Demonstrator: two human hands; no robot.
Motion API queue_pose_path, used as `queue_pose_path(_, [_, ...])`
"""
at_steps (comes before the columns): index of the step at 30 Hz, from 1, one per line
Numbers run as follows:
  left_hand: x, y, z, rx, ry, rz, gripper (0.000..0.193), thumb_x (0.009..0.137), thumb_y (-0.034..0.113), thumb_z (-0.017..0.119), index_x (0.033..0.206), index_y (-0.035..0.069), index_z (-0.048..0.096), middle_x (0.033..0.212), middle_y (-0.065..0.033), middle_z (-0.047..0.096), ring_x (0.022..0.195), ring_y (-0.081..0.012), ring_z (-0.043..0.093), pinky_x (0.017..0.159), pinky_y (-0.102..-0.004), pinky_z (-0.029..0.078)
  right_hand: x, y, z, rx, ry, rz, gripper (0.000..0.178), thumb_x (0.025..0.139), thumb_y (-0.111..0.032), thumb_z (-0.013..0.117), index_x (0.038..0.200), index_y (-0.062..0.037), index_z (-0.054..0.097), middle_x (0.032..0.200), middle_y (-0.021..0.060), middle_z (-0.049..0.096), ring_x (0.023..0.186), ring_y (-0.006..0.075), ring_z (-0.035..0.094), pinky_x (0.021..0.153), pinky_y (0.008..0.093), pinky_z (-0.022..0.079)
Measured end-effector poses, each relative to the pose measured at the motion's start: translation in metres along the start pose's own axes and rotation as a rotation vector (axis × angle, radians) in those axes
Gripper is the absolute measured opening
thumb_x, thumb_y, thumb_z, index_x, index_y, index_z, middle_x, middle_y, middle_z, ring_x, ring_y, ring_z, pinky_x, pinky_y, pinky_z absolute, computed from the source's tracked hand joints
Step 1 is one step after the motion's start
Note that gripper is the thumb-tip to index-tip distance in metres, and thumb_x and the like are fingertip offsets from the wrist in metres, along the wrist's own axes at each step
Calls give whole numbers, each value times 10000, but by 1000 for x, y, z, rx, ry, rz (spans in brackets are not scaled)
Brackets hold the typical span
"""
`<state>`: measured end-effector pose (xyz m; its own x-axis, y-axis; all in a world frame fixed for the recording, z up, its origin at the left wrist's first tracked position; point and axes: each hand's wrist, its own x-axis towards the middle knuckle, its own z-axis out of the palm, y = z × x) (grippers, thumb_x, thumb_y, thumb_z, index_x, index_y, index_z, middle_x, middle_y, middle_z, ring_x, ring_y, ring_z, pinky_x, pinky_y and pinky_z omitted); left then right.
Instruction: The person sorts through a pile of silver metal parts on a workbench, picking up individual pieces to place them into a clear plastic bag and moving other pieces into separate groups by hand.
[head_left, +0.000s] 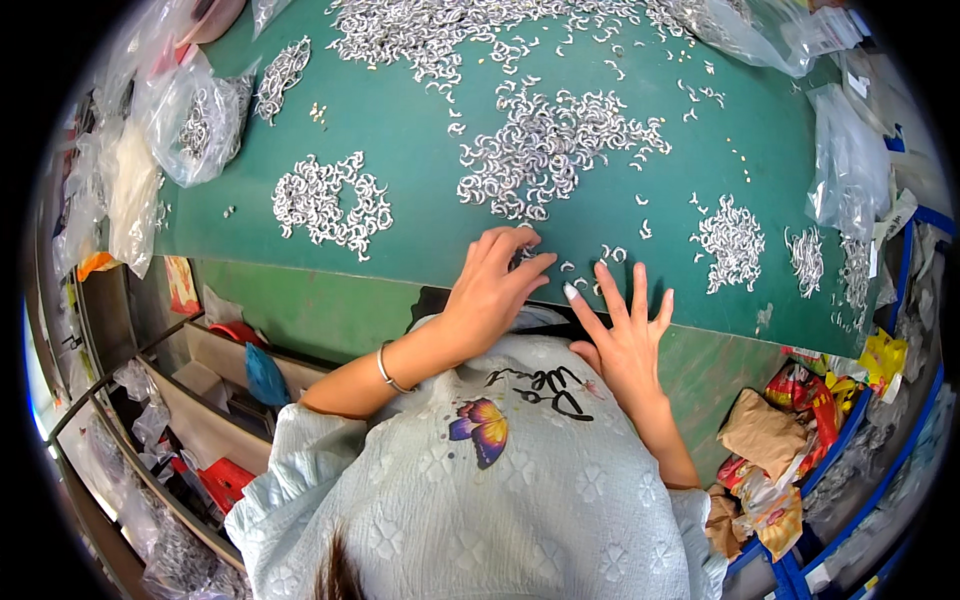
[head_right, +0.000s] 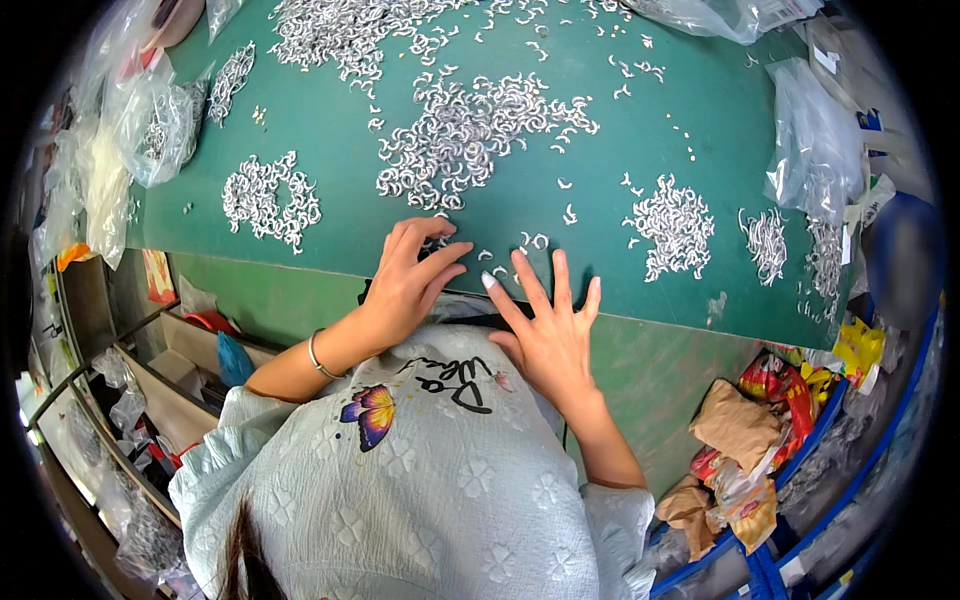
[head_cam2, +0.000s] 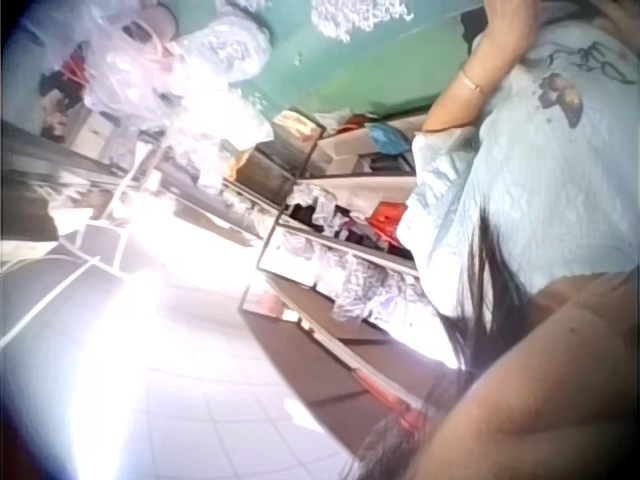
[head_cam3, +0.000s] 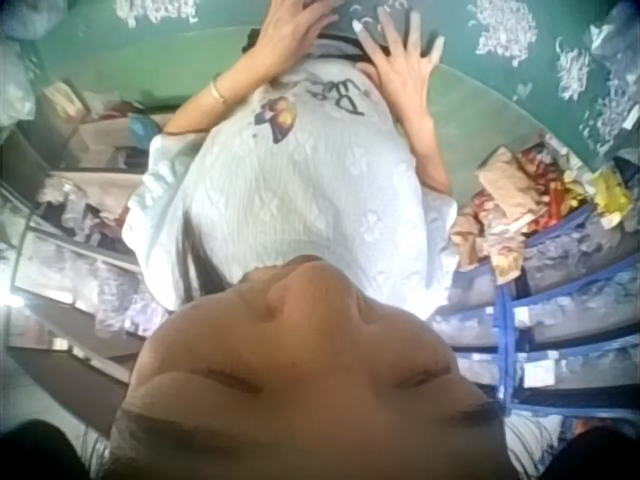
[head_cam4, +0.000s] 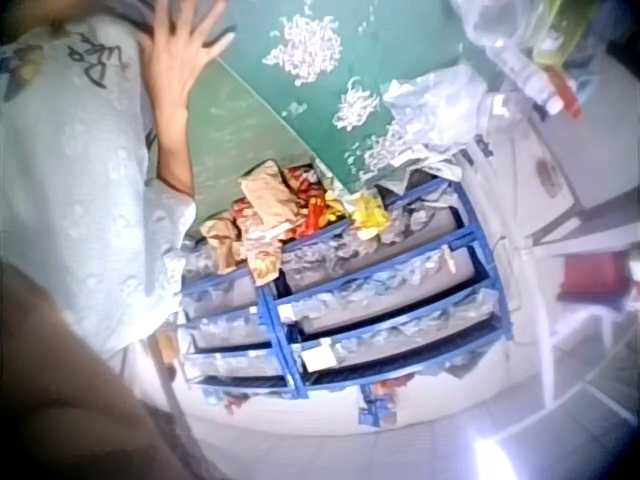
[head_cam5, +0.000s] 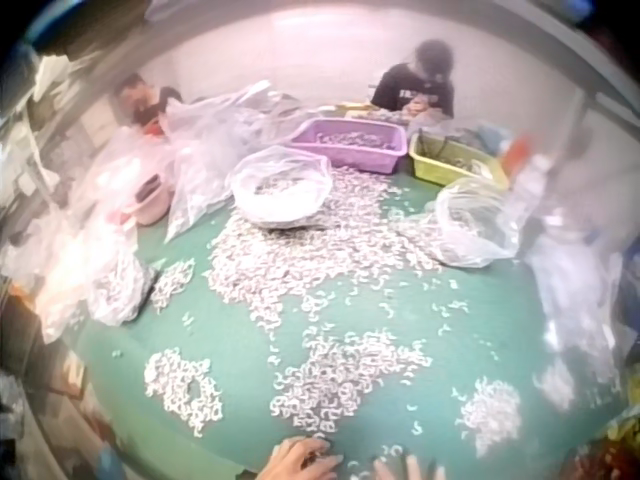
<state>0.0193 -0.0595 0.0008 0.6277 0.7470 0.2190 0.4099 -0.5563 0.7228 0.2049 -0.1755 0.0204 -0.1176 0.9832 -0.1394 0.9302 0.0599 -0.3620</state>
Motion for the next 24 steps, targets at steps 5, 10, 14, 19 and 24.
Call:
queue_pose_path(5, [9,1,14,-101,25,64,334,747,-7,737,1073,28,673,1095,-126,562,958,-292,563,816,-400,489,-11,10,8,18,104,2,620,702,-337,783,1292,-292,599,1545,56,335,1427,422,234,997,755,165])
queue_pose_path(10, [20,5,24,-75,-16,148,391,750,16,724,1132,51,654,1174,-113,566,1039,-288,544,858,-416,437,-19,21,18,19,206,8,571,708,-325,781,1256,-288,626,1526,64,369,1421,418,260,1011,735,160])
queue_pose_path(14, [33,14,21,73,-160,300,430,791,39,663,1216,85,617,1324,-90,540,1202,-273,494,923,-452,342,-24,29,20,19,235,15,519,736,-331,760,1239,-288,637,1517,71,385,1419,416,269,1034,711,146])
queue_pose_path(19, [44,9,14,151,-304,338,460,783,-17,577,1235,66,604,1378,-82,526,1284,-266,464,981,-488,306,-30,44,14,-8,264,69,502,802,-332,701,1289,-249,614,1518,87,384,1431,414,248,1070,672,116])
queue_pose_path(24, [34,-1,9,52,-187,289,403,778,-37,605,1173,43,623,1261,-88,600,1210,-271,536,976,-475,334,-22,64,-6,-112,322,237,551,867,-316,618,1387,-161,521,1545,122,331,1450,427,188,1086,668,80])
